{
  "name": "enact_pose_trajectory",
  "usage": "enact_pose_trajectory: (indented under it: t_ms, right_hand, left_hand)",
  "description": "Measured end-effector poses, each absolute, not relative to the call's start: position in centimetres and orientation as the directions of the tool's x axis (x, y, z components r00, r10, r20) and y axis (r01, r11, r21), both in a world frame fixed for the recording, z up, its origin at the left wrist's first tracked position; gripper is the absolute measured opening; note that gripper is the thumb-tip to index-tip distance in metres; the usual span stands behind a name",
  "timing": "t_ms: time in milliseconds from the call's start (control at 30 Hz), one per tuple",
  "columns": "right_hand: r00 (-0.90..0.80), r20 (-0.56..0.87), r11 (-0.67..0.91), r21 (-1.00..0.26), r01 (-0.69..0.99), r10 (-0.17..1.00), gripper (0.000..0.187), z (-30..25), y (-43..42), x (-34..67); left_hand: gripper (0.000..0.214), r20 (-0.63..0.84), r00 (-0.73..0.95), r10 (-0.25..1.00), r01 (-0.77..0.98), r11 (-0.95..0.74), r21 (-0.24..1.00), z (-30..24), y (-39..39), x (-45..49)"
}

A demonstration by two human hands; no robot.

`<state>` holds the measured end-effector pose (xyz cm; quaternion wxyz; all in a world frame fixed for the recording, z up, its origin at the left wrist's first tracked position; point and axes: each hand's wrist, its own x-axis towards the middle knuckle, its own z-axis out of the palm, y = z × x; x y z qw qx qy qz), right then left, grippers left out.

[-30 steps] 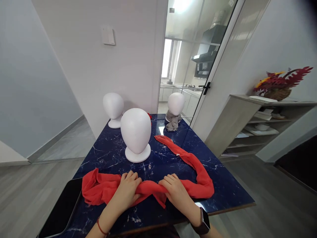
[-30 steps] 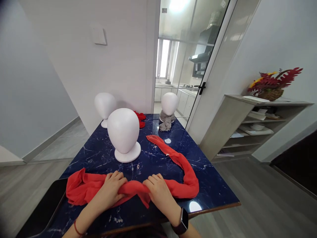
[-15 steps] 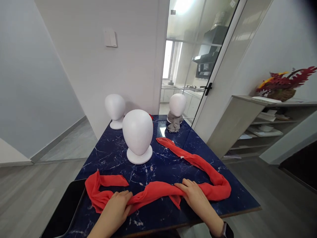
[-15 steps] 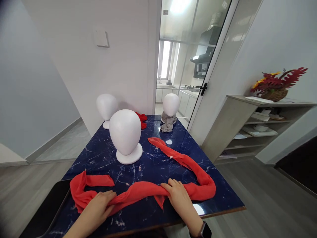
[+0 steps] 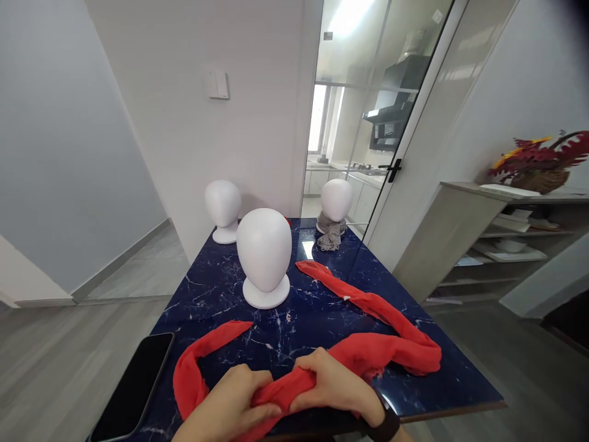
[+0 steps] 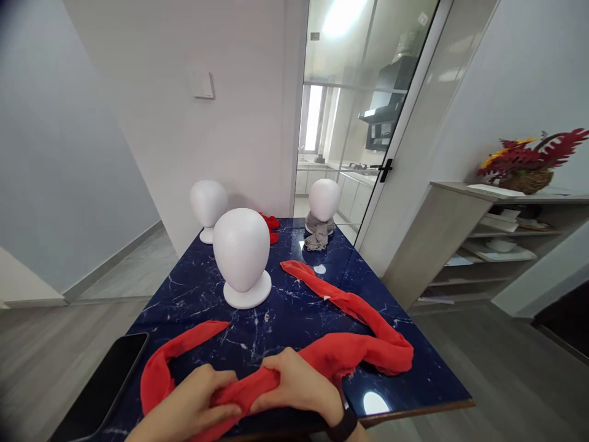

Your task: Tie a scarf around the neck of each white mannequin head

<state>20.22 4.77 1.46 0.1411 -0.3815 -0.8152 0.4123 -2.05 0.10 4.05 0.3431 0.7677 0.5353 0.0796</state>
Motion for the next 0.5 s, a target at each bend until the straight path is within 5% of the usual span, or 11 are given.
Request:
enact_pose_trajectory:
  t_ms: [200, 333, 500]
  right_hand:
    - [-0.591, -0.049, 0.109, -0.967, 0.229, 0.805, 0.053, 2.7, 5.8, 24.7]
    - [-0.371, -0.083, -0.097, -0.995, -0.018, 0.925, 0.058, 2.7, 5.8, 26.8]
    - [-0.255, -0.017, -0.082, -0.966, -0.247, 0.967, 0.047, 3.5, 7.2, 28.9]
  left_hand:
    - [0.032, -0.297, 0.682, 0.668, 0.436, -0.046, 0.899, 3.9, 0.9, -3.7]
    - [0.043, -0.276, 0.785, 0.555, 0.217, 0.172, 0.961, 3.7, 1.6, -4.3]
    - [0.044, -0.150, 0.561, 0.814, -0.031, 0.202, 0.979, 4.0, 2.9, -6.9]
